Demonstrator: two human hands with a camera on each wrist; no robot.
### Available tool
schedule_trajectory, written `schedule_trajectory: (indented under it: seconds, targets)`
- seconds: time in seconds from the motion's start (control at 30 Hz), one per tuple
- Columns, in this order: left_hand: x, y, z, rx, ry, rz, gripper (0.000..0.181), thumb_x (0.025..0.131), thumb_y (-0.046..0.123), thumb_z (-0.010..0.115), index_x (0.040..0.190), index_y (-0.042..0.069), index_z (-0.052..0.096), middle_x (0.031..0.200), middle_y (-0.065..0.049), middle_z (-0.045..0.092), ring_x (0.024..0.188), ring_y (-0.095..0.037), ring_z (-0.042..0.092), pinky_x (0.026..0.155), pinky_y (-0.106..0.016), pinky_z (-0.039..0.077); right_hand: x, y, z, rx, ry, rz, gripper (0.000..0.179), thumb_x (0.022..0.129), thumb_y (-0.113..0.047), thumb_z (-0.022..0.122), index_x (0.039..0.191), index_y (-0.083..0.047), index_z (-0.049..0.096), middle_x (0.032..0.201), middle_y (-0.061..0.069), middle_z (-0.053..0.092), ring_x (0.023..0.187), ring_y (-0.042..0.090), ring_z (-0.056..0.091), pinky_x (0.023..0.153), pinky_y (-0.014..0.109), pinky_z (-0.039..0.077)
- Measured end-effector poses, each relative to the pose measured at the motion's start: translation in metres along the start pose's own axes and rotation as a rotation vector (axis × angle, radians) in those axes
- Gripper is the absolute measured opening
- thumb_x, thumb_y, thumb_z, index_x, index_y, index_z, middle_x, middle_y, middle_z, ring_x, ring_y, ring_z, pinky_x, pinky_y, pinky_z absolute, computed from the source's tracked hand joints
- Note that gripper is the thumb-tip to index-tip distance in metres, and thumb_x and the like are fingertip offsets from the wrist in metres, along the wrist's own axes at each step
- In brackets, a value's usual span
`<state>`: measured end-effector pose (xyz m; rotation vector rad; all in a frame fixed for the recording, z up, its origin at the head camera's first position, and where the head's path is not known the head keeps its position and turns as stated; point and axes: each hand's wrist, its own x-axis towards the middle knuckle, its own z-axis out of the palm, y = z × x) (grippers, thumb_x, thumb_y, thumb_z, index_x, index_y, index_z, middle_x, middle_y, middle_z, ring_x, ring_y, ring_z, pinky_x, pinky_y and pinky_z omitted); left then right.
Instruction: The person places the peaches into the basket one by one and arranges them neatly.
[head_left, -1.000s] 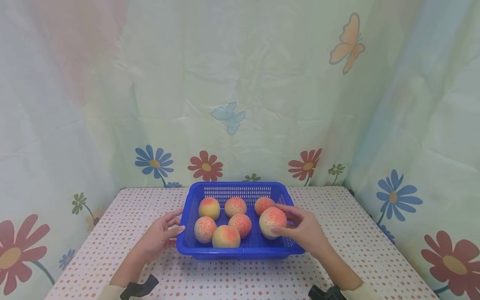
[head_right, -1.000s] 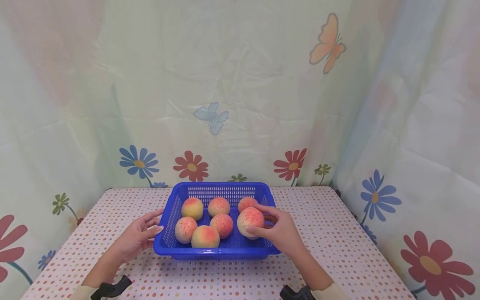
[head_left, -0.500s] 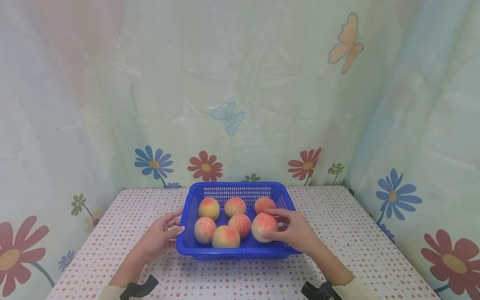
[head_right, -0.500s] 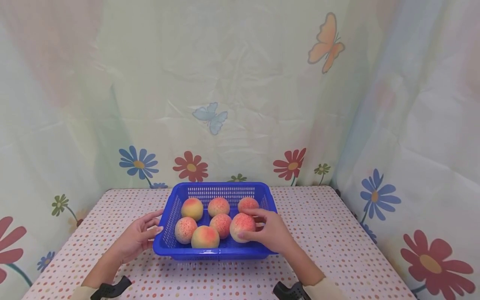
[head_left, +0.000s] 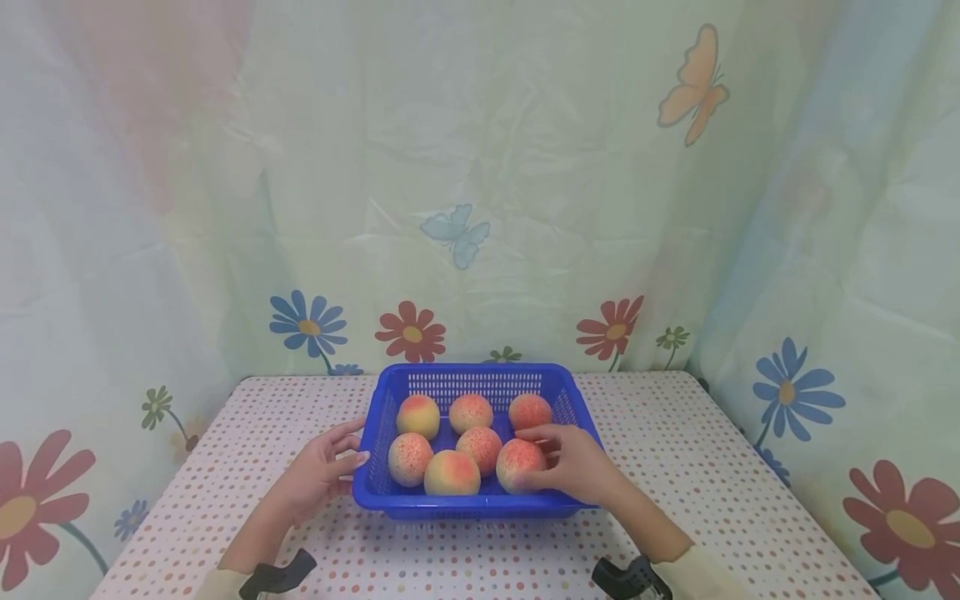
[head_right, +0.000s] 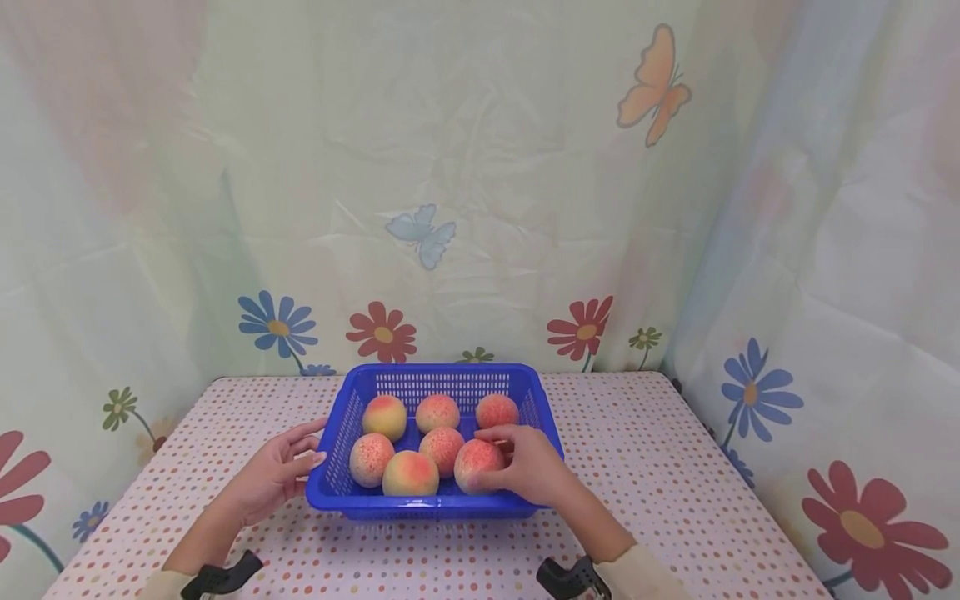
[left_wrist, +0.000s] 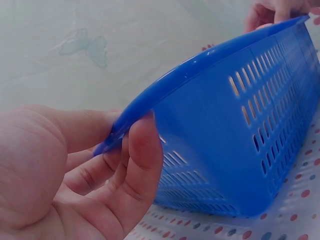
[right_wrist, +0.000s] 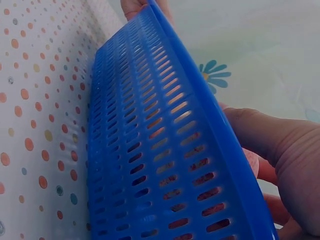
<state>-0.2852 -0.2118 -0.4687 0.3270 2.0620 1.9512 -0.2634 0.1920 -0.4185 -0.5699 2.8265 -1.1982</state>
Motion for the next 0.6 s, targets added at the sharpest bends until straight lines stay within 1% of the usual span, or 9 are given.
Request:
schedule_trajectory:
  seconds: [0.1, 0.2, 0.3, 0.4, 0.5, 0.6]
  targets:
    - [0.0002, -0.0001, 0.0000, 0.009, 0.002, -0.001, 0.072, 0.102, 0.018, 0.064, 0.161, 0.009, 0.025, 0.131, -0.028, 0.056, 0.104, -0.028, 0.071, 0.084, -0.040, 0.064, 0.0000, -0.0005, 0.0003, -0.041, -0.017, -0.022, 0.060, 0.077, -0.035, 0.090, 0.127, -0.009, 0.071, 0.122, 0.006, 0.074, 0.108, 0.024, 0.070, 0.091, 0.045, 0.062]
    - [0.0008, -0.0004, -0.0007, 0.007, 0.001, -0.005, 0.071, 0.102, 0.017, 0.064, 0.161, 0.009, 0.026, 0.132, -0.027, 0.056, 0.105, -0.029, 0.071, 0.084, -0.040, 0.064, -0.0008, -0.0009, 0.0004, -0.058, -0.035, -0.042, 0.053, 0.079, -0.034, 0.089, 0.122, -0.008, 0.072, 0.118, 0.005, 0.075, 0.108, 0.023, 0.070, 0.092, 0.045, 0.061]
    - [0.0011, -0.0009, -0.0013, 0.003, 0.000, -0.008, 0.071, 0.102, 0.015, 0.063, 0.161, 0.009, 0.026, 0.131, -0.026, 0.057, 0.105, -0.031, 0.071, 0.084, -0.041, 0.064, -0.0014, -0.0012, 0.0004, -0.042, -0.048, -0.049, 0.042, 0.081, -0.028, 0.088, 0.115, -0.007, 0.074, 0.111, 0.005, 0.075, 0.106, 0.026, 0.071, 0.091, 0.045, 0.062]
    - [0.0011, -0.0011, -0.0011, 0.002, -0.001, -0.006, 0.071, 0.102, 0.015, 0.064, 0.161, 0.008, 0.026, 0.130, -0.027, 0.057, 0.105, -0.031, 0.071, 0.084, -0.041, 0.064, -0.0010, -0.0007, 0.0005, -0.033, -0.066, -0.039, 0.035, 0.084, -0.022, 0.086, 0.113, -0.007, 0.075, 0.108, 0.006, 0.075, 0.103, 0.026, 0.072, 0.090, 0.044, 0.062]
    - [0.0016, -0.0013, -0.0013, 0.001, 0.000, -0.010, 0.071, 0.102, 0.017, 0.064, 0.161, 0.010, 0.026, 0.130, -0.027, 0.056, 0.104, -0.031, 0.071, 0.084, -0.042, 0.064, -0.0002, 0.0009, -0.0003, -0.039, -0.065, -0.033, 0.031, 0.086, -0.022, 0.084, 0.113, -0.010, 0.076, 0.108, 0.005, 0.076, 0.104, 0.025, 0.072, 0.090, 0.043, 0.062]
    - [0.0021, -0.0017, -0.0039, 0.048, -0.002, -0.005, 0.072, 0.102, 0.023, 0.065, 0.161, 0.010, 0.026, 0.128, -0.025, 0.057, 0.103, -0.030, 0.071, 0.084, -0.042, 0.064, 0.0004, 0.0041, -0.0050, 0.003, -0.041, -0.025, 0.029, 0.088, -0.023, 0.081, 0.114, -0.009, 0.076, 0.111, 0.009, 0.076, 0.106, 0.028, 0.072, 0.090, 0.042, 0.062]
